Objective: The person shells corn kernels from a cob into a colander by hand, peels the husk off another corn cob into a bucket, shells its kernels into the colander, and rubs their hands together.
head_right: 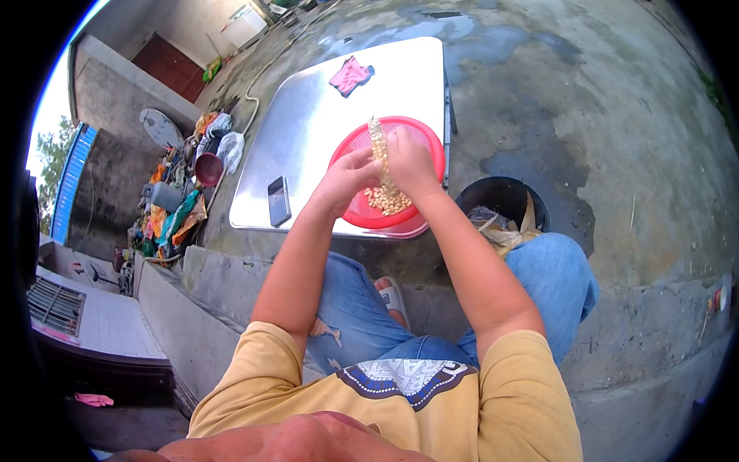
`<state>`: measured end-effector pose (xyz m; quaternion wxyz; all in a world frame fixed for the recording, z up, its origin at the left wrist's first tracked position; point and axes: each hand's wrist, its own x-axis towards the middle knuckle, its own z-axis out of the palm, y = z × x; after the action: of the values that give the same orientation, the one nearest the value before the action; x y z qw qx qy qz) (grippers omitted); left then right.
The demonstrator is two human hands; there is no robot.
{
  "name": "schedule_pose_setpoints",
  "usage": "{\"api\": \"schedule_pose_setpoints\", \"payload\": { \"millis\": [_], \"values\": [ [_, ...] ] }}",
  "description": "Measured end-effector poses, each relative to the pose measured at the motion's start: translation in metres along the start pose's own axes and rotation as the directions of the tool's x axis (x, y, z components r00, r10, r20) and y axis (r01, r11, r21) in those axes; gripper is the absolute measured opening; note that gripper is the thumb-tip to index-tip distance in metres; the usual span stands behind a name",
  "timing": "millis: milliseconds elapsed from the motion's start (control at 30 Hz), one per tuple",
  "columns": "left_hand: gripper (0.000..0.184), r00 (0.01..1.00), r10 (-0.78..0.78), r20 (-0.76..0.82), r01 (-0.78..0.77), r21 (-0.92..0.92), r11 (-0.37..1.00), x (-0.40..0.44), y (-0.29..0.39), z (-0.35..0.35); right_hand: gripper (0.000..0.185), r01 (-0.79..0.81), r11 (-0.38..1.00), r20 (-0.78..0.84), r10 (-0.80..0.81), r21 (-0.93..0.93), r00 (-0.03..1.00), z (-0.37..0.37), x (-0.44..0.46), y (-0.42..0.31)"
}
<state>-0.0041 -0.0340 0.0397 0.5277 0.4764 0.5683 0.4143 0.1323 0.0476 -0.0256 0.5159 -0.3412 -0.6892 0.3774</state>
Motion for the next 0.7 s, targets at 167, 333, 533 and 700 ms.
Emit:
{"api": "schedule_pose_setpoints", "payload": {
  "millis": [167,333,533,700],
  "values": [
    [0.048,0.999,0.013,-0.048,-0.012,0.029,1.000,0.001,0.001,0.000,0.030,-0.062,0.997,0.114,0.066,-0.037,0.991,-0.005,0.001,-0.008],
    [0.050,0.999,0.024,-0.023,-0.023,0.034,0.999,0.000,-0.002,-0.001,0.029,-0.040,0.995,0.097,0.050,-0.096,0.994,-0.004,-0.002,-0.006],
    [0.049,0.999,0.029,-0.033,-0.029,-0.005,1.000,-0.001,0.001,-0.001,0.026,-0.033,0.999,0.086,0.035,-0.023,0.996,-0.004,0.000,-0.003],
    [0.040,0.996,0.016,-0.083,-0.017,-0.014,1.000,-0.001,0.003,0.002,0.028,-0.032,0.999,0.126,0.037,-0.040,0.991,-0.007,-0.002,-0.010]
  ]
}}
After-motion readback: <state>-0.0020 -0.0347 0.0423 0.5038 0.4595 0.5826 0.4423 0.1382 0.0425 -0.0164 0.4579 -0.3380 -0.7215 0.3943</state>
